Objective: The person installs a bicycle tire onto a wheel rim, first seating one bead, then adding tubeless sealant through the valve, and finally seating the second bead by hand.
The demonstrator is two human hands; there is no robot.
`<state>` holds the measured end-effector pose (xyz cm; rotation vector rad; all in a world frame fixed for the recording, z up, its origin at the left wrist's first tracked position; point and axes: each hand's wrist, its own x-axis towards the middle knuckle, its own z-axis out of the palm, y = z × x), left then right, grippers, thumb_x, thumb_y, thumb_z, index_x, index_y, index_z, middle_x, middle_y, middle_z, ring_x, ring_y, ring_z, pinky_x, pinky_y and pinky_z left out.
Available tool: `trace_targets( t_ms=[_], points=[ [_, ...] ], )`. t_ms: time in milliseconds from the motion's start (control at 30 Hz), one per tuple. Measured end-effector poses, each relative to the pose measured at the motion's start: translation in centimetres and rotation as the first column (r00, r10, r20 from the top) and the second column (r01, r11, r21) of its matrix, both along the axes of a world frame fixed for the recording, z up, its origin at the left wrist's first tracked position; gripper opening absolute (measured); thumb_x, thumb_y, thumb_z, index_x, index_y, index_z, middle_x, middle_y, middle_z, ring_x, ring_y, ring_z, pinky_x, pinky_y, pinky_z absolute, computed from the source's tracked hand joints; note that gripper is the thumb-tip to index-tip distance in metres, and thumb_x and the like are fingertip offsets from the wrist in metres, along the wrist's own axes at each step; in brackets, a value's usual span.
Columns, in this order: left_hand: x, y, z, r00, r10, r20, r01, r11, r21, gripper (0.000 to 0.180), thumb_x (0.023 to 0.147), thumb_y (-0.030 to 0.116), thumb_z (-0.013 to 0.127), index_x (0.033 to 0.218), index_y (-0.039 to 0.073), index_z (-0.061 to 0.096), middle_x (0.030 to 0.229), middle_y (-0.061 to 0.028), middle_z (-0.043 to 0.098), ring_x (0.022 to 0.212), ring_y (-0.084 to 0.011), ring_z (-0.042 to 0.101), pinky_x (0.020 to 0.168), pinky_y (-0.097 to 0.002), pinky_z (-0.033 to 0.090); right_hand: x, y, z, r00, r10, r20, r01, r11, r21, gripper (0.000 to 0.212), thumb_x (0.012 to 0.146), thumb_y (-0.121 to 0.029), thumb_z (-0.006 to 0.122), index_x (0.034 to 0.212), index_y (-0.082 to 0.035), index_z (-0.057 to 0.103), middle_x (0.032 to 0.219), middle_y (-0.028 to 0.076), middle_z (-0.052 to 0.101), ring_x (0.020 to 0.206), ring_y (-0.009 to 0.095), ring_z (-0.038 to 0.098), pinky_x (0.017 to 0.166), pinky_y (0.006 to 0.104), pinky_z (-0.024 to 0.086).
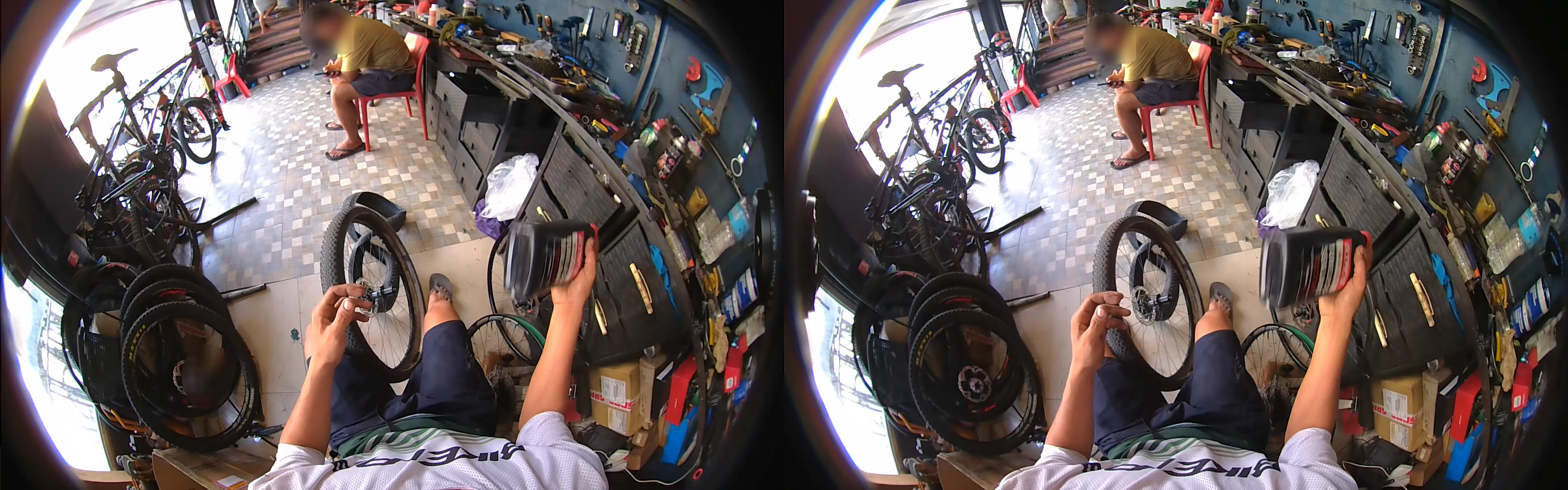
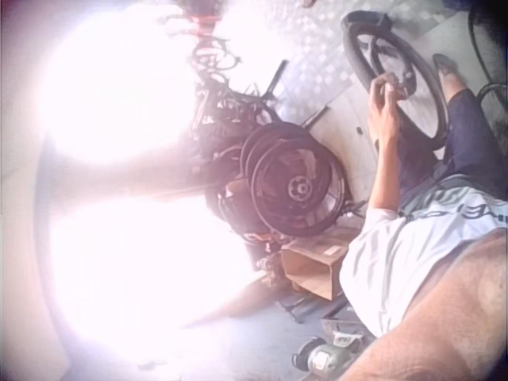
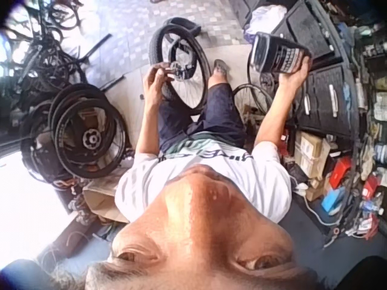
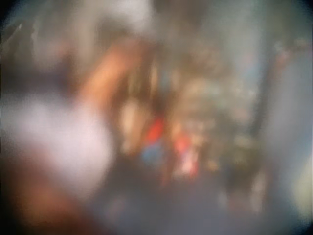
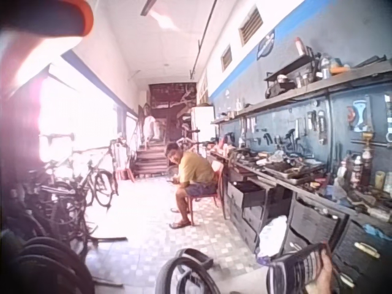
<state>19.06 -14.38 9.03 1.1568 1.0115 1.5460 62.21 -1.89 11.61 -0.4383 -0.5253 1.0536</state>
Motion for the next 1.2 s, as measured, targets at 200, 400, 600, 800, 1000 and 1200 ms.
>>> trace_targets(
  t_ms=[200, 400, 600, 800, 1000, 1200],
  points=[
    [-0.4, -0.3, -0.6, 1.000, 0.003, -0.009, -0.003, 1.000, -0.027, 0.040, 0.104, 0.035, 0.062, 0.119, -0.003, 0.062, 0.125, -0.0144, 0.063, 0.101, -0.0223, 0.070, 0.077, -0.0338, 0.059, -2.2, -1.0, 2.4, 0.990, 0.004, 0.141, -0.011, 0.999, 0.052, 0.045, 0.103, -0.024, 0.062, 0.146, -0.016, 0.050, 0.127, 0.006, 0.066, 0.114, 0.023, 0.067, 0.097, 0.0436, 0.058],
    [-0.6, -0.3, -0.8, 1.000, -0.004, -0.011, 0.004, 1.000, -0.027, 0.041, 0.104, 0.035, 0.062, 0.119, -0.003, 0.062, 0.124, -0.0142, 0.063, 0.101, -0.0225, 0.070, 0.077, -0.0345, 0.059, -1.9, 0.1, 3.8, 0.996, -0.006, 0.086, 0.002, 0.999, 0.053, 0.042, 0.104, -0.027, 0.060, 0.144, -0.016, 0.053, 0.127, 0.006, 0.068, 0.113, 0.021, 0.068, 0.095, 0.0435, 0.059],
    [-0.3, -0.3, -0.9, 1.000, -0.012, 0.000, 0.012, 1.000, -0.021, 0.042, 0.103, 0.036, 0.063, 0.118, -0.003, 0.062, 0.124, -0.0144, 0.063, 0.101, -0.0224, 0.070, 0.076, -0.0347, 0.059, -0.2, 1.3, 3.2, 0.997, -0.075, 0.001, 0.075, 0.997, -0.013, 0.035, 0.106, -0.026, 0.057, 0.140, -0.016, 0.058, 0.129, 0.007, 0.068, 0.113, 0.023, 0.069, 0.097, 0.0417, 0.058],
    [-0.5, -0.1, -1.3, 1.000, -0.014, -0.022, 0.013, 0.999, -0.051, 0.042, 0.103, 0.037, 0.063, 0.118, -0.003, 0.063, 0.124, -0.0142, 0.063, 0.100, -0.0219, 0.070, 0.077, -0.0345, 0.059, -0.8, 0.3, 3.2, 0.981, -0.010, 0.194, 0.011, 1.000, -0.007, 0.056, 0.102, -0.026, 0.064, 0.153, -0.016, 0.043, 0.130, 0.008, 0.065, 0.112, 0.024, 0.069, 0.095, 0.0420, 0.059],
    [-0.5, -0.6, -1.6, 1.000, -0.019, -0.010, 0.019, 0.998, -0.060, 0.038, 0.104, 0.034, 0.062, 0.118, -0.001, 0.063, 0.125, -0.0133, 0.063, 0.101, -0.0211, 0.070, 0.077, -0.0345, 0.059, -3.2, -1.0, 3.7, 0.937, -0.064, 0.343, 0.083, 0.996, -0.041, 0.066, 0.100, -0.023, 0.067, 0.157, -0.016, 0.034, 0.132, 0.018, 0.062, 0.117, 0.028, 0.066, 0.095, 0.0442, 0.058],
    [-0.4, -0.4, -1.7, 0.999, -0.034, -0.006, 0.033, 0.997, -0.066, 0.038, 0.105, 0.033, 0.061, 0.118, -0.002, 0.063, 0.125, -0.0131, 0.063, 0.102, -0.0208, 0.069, 0.078, -0.0343, 0.059, -2.6, 0.3, 1.7, 0.959, -0.015, 0.281, 0.053, 0.991, -0.126, 0.060, 0.100, -0.023, 0.067, 0.154, -0.017, 0.041, 0.138, 0.012, 0.059, 0.114, 0.023, 0.066, 0.094, 0.0400, 0.058]
  ],
)
